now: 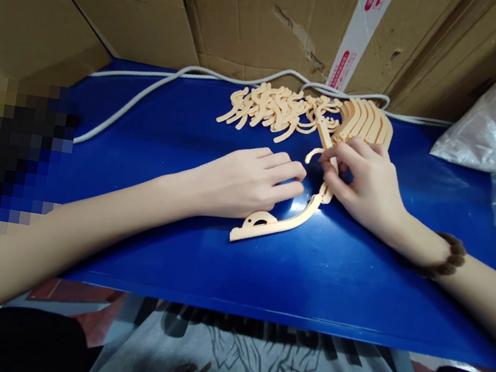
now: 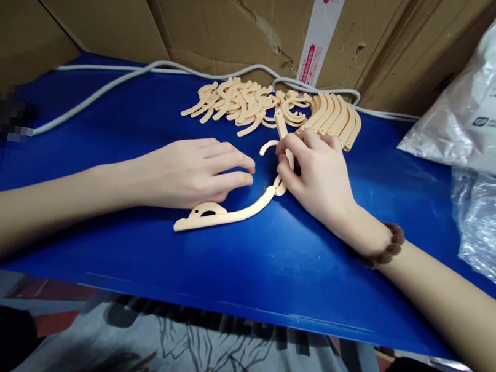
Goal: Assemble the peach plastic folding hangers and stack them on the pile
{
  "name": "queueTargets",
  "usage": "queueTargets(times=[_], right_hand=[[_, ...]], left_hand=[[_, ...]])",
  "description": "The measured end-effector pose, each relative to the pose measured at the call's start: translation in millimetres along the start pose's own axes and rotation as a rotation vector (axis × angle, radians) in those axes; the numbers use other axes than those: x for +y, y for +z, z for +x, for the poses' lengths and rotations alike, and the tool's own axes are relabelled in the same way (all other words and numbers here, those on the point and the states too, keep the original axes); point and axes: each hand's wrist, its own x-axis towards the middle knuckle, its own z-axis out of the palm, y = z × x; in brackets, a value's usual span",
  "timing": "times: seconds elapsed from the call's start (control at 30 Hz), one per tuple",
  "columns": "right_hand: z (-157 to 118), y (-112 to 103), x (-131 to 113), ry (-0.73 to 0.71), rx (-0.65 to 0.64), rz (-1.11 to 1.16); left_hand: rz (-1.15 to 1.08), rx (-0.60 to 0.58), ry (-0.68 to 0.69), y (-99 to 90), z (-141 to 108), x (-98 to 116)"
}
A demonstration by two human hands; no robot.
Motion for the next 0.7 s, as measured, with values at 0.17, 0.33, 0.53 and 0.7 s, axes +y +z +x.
queueTargets(times=[0.17,0.33,0.53,0.7], right_hand=[[-0.3,2.8,2.1,-0.002,0.005,0.003],[-0.4,4.4,3.8,-0.015,0.013,0.025],[-1.0,5.8,5.2,-0.024,0.027,0.027],[-0.6,6.3,5.6,-0.009,0.025,0.039]], left_hand=[[0.006,0.024,0.002,3.6,-1.3,-2.5],[-0.003,0.019,0.020,2.4,-1.9,-3.1],[0.016,0.014,0.006,1.5,-1.4,-2.7],[0.056,0.029,-0.011,-0.6,-0.9,-2.5]])
